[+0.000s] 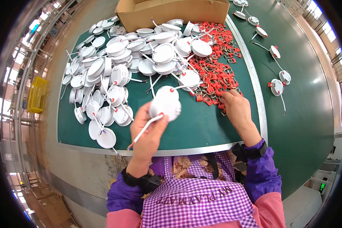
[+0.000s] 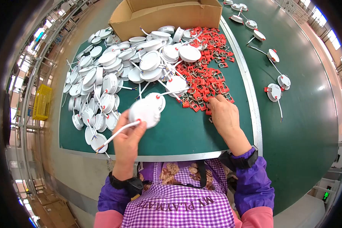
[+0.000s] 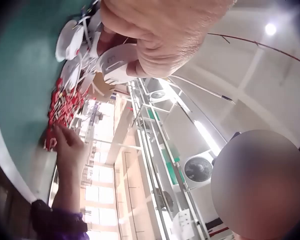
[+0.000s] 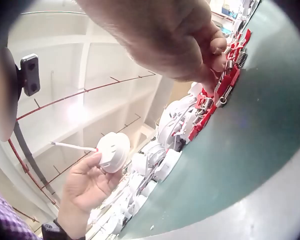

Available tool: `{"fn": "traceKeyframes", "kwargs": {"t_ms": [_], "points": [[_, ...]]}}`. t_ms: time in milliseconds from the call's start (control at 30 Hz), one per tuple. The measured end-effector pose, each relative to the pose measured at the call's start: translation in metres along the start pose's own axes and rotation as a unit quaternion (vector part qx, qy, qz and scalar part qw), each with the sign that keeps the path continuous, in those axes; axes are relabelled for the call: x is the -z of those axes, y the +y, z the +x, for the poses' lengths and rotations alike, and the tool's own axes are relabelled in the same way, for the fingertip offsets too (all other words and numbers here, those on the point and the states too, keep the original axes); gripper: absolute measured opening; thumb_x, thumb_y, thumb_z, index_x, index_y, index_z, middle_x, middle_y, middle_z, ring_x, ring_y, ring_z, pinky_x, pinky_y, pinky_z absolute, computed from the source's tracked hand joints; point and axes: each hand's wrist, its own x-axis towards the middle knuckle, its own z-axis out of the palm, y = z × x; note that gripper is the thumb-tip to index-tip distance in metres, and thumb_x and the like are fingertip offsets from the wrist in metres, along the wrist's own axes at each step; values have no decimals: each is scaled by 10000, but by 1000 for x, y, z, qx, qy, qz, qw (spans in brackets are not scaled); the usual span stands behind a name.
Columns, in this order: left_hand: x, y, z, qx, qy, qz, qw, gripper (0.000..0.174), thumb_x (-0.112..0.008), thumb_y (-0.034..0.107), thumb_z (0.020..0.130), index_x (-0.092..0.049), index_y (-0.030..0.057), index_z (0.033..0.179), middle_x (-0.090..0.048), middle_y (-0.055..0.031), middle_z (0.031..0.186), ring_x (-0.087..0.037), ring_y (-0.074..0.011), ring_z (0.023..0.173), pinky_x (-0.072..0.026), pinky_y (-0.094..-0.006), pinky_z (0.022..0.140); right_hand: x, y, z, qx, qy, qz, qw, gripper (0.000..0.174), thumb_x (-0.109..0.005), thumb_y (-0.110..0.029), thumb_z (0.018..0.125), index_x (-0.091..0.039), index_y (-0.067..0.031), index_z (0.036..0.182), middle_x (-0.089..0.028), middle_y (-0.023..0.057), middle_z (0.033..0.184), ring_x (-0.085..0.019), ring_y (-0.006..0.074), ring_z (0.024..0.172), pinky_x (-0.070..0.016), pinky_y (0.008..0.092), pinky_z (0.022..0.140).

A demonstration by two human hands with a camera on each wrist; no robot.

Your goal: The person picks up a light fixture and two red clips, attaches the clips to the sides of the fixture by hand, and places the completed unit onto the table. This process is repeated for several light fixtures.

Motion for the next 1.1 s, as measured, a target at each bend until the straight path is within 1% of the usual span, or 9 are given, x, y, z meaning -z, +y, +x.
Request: {"fn": "traceKeyframes", "kwargs": {"t_ms": [167, 400, 600, 667, 833, 900, 933, 1033, 1100], "points": [[-21, -27, -12, 85, -42, -95, 991, 364, -600, -46, 837, -469, -70, 1176, -594, -103, 1059, -589, -136, 955, -480, -265, 847, 7, 7, 2, 40, 17, 67, 997, 162, -654, -187, 785, -629, -54, 874, -605, 102, 863, -610, 305, 757, -481, 403, 686], [-30, -43, -19, 185, -69, -130, 972, 385, -618, -10, 836, -464, -43, 1188, -597, -92, 1069, -588, -134, 966, -471, -264, 868, -2, 3, 4, -9, 33, 19, 999, 140, -651, -154, 779, -614, -50, 866, -617, 99, 838, -608, 306, 770, -475, 402, 687], [-32, -48, -22, 215, -59, -157, 962, 395, -609, 1, 846, -446, -41, 1204, -594, -92, 1078, -590, -141, 971, -474, -275, 872, -2, 4, 5, -52, 43, 164, 984, 128, -635, -59, 765, -618, -39, 890, -636, 109, 812, -611, 287, 714, -480, 376, 670], [-34, -46, -22, 211, -62, -174, 960, 385, -611, 3, 848, -452, -41, 1196, -594, -89, 1071, -585, -131, 968, -472, -264, 865, 6, -5, 4, -117, 60, 243, 961, 151, -620, -27, 778, -625, -30, 929, -637, 118, 804, -612, 248, 685, -480, 342, 643], [-32, -47, -21, 201, -73, -196, 957, 387, -607, 8, 856, -443, -37, 1202, -588, -92, 1080, -573, -130, 988, -465, -267, 873, 17, -8, -9, -61, 70, 241, 966, 194, -617, -60, 826, -587, -3, 1008, -627, 118, 776, -622, 186, 643, -478, 299, 578], [-33, -48, -20, 193, -76, -181, 961, 380, -578, 2, 864, -424, -26, 1210, -575, -122, 1126, -593, -179, 1003, -493, -323, 874, 23, -23, -14, -117, 36, 398, 909, 123, -611, -76, 849, -603, 12, 934, -617, 111, 756, -627, 170, 595, -465, 283, 510], [-34, -47, -20, 193, -76, -180, 961, 380, -578, 2, 864, -424, -26, 1210, -575, -122, 1126, -593, -179, 1003, -493, -323, 874, 23, -28, -18, -118, 36, 399, 909, 123, -611, -76, 849, -603, 12, 934, -617, 111, 756, -627, 170, 595, -465, 283, 510], [-37, -46, -20, 189, -72, -181, 962, 380, -572, 0, 867, -418, -26, 1213, -571, -120, 1128, -589, -181, 1006, -502, -333, 862, 19, -37, -27, -85, 20, 429, 899, 91, -603, -77, 864, -609, 10, 894, -612, 104, 745, -629, 154, 561, -450, 271, 462], [-37, -51, -21, 159, -81, -141, 974, 378, -572, -11, 864, -420, -25, 1210, -570, -114, 1119, -584, -173, 1004, -502, -325, 861, 15, -42, -33, 8, 18, 393, 919, 116, -626, -54, 835, -603, 3, 932, -611, 113, 742, -648, 194, 624, -481, 288, 517]]}}
